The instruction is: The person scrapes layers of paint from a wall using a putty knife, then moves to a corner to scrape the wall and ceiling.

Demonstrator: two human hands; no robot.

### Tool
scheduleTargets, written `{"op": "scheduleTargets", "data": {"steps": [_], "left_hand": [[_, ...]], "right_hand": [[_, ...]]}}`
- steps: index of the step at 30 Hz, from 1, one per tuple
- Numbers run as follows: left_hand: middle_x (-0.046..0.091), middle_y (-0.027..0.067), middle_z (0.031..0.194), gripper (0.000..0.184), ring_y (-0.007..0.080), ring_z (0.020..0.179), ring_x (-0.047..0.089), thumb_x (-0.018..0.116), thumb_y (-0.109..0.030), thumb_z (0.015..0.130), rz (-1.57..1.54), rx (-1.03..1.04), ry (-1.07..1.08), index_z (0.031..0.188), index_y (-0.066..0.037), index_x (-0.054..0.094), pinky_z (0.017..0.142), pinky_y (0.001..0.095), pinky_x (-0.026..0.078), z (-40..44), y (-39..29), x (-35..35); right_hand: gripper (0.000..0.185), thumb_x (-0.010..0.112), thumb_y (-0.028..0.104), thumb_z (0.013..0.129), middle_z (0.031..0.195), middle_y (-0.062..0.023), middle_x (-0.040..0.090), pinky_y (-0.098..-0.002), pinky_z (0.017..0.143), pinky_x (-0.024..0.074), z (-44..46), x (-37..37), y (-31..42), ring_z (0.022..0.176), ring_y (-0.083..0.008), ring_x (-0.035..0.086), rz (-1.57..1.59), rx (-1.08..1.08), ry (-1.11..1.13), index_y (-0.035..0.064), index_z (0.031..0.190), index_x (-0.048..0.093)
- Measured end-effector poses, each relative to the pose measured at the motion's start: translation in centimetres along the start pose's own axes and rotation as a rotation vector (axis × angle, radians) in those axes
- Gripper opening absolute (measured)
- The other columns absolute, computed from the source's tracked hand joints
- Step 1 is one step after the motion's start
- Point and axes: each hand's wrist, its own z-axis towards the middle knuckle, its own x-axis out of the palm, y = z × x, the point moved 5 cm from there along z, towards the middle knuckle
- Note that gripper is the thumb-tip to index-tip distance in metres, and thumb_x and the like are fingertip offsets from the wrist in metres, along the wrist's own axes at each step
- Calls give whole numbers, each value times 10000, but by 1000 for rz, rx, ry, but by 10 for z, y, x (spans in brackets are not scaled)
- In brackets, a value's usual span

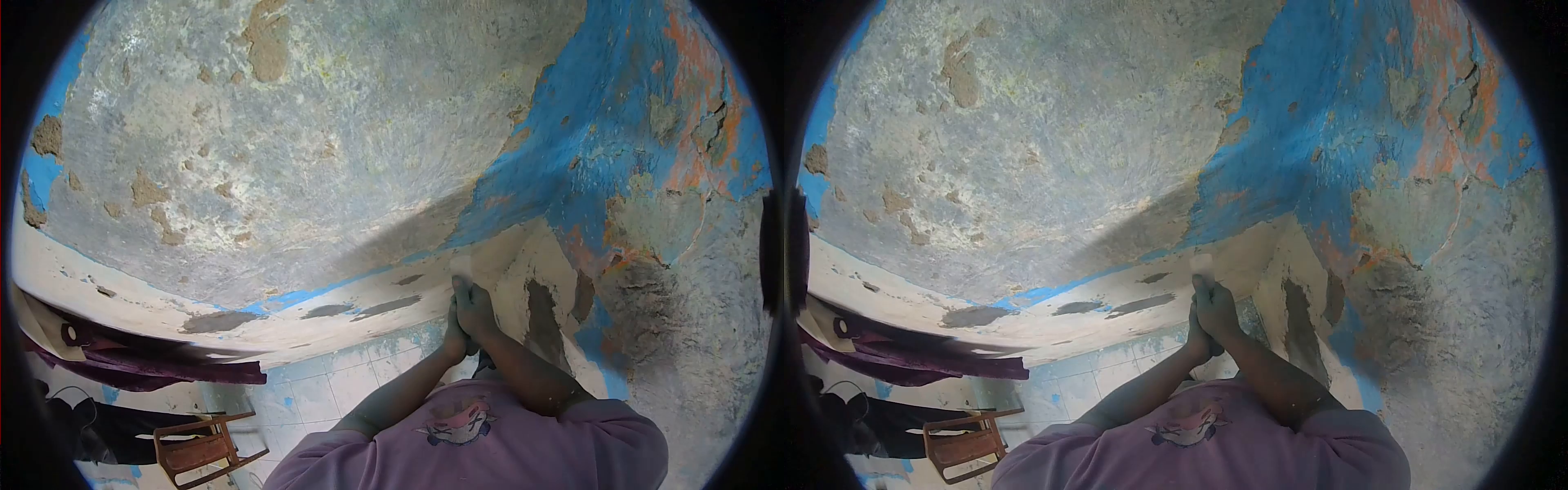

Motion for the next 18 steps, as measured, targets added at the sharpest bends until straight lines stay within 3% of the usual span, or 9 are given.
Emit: {"op": "scheduleTargets", "data": {"steps": [1,2,3,5,6,8,12,14,18], "left_hand": [[504,44,1069,683,104,705,512,125,-642,878,-70,-38,-117,1336,-168,300,504,217,404,-9,-2,3],[541,41,934,665,99,610,500,117,-639,879,18,-138,0,1286,-169,351,453,220,381,-19,-38,17],[541,41,934,665,99,610,500,117,-639,879,15,-143,-5,1286,-169,351,453,220,381,-7,-24,-1],[541,26,767,635,95,506,465,108,-638,879,-25,-299,374,1218,-184,396,404,227,352,25,17,-30],[541,26,767,635,95,506,465,108,-638,879,-25,-293,378,1218,-184,396,404,227,352,23,8,-21],[496,6,636,630,91,407,402,102,-643,876,18,-204,164,1120,-176,448,351,228,304,5,-12,-7],[503,10,656,627,90,413,404,99,-632,881,-8,-266,18,1126,-172,448,353,224,303,-5,6,-9],[511,12,665,636,93,426,413,92,-626,883,-121,-271,-192,1109,-162,463,364,223,314,-19,-16,5],[515,12,675,627,92,428,416,104,-627,883,38,-199,71,1166,-174,432,362,224,315,-4,-23,-9]], "right_hand": [[463,495,397,892,586,-90,570,-325,534,420,-2,2,-9,545,-182,556,25,117,22,-13,687,562],[465,496,404,891,590,-92,573,-325,538,428,7,1,2,550,-186,561,-30,0,-4,-12,694,563],[465,496,404,891,590,-92,573,-325,538,428,11,2,5,550,-186,561,-30,6,-2,-12,694,563],[469,492,413,891,596,-98,578,-321,540,435,17,4,8,551,-186,566,43,68,24,-11,704,565],[469,492,413,891,596,-98,578,-321,540,435,20,4,12,551,-186,566,42,62,24,-11,704,565],[481,489,425,889,601,-104,582,-324,541,438,13,2,12,558,-190,572,88,76,-6,-17,714,563],[482,492,417,890,598,-109,580,-323,539,436,1,4,-10,562,-188,573,33,80,1,-24,709,562],[474,495,405,892,596,-109,580,-321,537,436,-4,7,-16,566,-185,576,14,112,21,-25,704,562],[474,490,405,893,588,-109,575,-322,536,431,13,11,-4,554,-188,565,36,41,3,-23,703,564]]}}
